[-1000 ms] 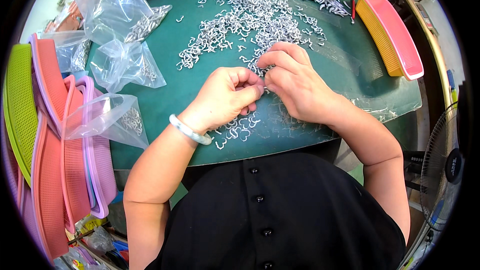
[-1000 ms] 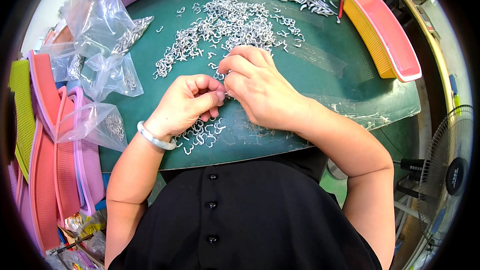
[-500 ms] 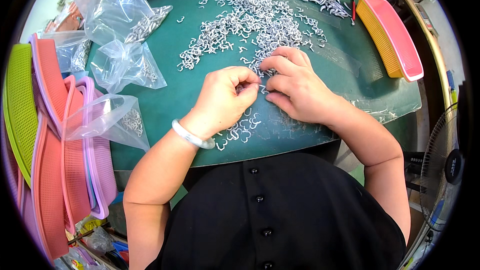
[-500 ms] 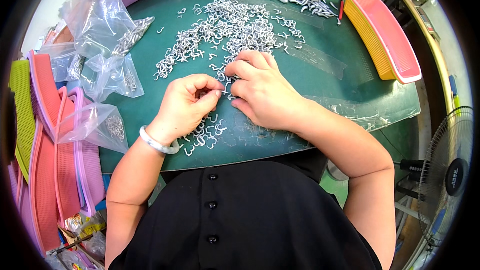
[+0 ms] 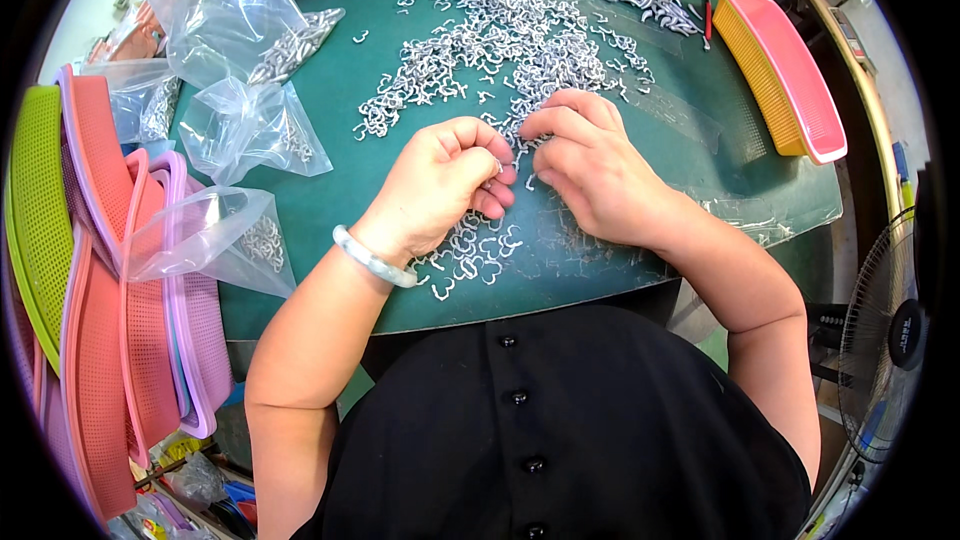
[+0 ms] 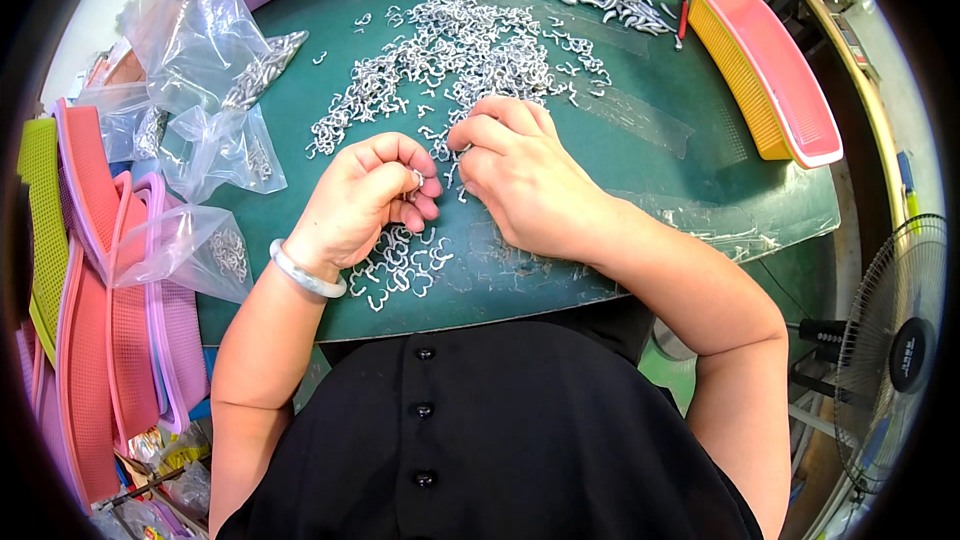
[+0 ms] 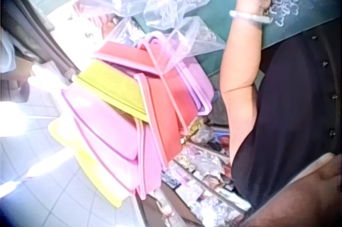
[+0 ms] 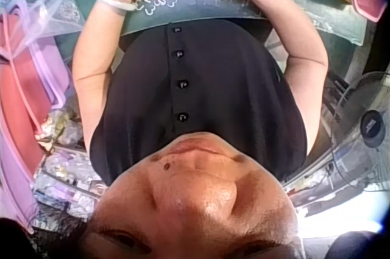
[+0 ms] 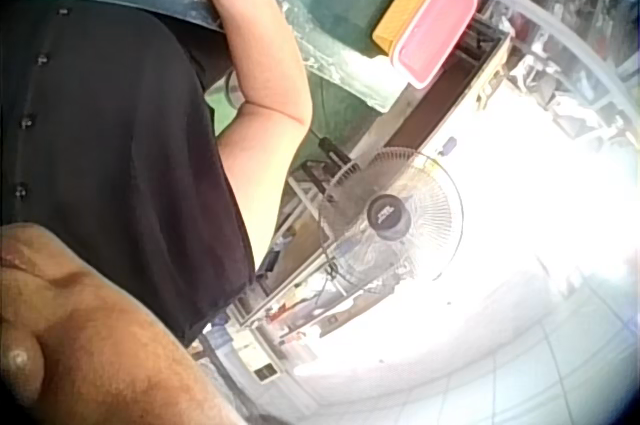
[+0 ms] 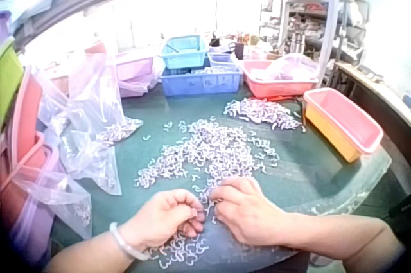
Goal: The person sits at a green workbench and repeatedly picks up small silver metal clips, joining them together by hand. They place the assembled clips into a clear plastic bag and continue the process with more clips from the pile on the table.
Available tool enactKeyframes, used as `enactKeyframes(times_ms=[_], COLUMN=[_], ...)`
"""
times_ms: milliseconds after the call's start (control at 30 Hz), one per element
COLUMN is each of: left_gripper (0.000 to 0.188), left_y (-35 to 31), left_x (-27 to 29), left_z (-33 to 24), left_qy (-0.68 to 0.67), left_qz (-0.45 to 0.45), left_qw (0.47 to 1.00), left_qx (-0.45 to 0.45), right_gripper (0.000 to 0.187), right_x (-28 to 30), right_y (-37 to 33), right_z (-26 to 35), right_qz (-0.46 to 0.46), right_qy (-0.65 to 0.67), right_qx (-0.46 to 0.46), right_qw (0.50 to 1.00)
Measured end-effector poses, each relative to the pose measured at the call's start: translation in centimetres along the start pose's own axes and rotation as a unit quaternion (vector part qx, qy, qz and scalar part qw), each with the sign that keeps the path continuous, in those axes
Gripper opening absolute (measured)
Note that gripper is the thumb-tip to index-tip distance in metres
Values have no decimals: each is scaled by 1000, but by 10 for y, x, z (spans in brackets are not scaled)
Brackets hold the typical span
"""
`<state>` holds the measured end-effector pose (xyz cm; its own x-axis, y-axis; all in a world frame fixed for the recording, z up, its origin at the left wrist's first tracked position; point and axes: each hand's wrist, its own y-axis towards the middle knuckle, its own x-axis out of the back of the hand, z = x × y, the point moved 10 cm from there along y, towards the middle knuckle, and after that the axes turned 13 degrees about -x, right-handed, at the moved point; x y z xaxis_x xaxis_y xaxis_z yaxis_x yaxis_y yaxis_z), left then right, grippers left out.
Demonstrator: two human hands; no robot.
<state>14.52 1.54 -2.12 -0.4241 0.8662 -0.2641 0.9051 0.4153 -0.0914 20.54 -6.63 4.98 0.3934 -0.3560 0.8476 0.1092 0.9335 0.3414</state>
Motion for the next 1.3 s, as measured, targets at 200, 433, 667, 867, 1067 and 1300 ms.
enactKeyframes(times_ms=[200,433,667,867,1067,1300], left_gripper=[15,17,12,11,11,14], left_y=[-1,-3,-1,1,0,-3], left_x=[-3,-13,-3,1,3,-7], left_z=[5,8,4,5,5,5], left_qy=[-73,50,21,-46,-47,81], left_qz=[5,35,7,11,-3,26], left_qw=[997,998,999,998,999,996], left_qx=[28,22,24,33,26,34], right_gripper=[14,9,8,9,18,9], right_x=[7,9,0,-3,-15,0], right_y=[1,2,2,2,1,5], right_z=[6,5,-1,1,4,7], right_qz=[-19,-38,-1,3,39,3], right_qy=[9,44,5,-23,-66,-9], right_qx=[13,21,21,34,41,21], right_qw=[1000,998,1000,999,996,1000])
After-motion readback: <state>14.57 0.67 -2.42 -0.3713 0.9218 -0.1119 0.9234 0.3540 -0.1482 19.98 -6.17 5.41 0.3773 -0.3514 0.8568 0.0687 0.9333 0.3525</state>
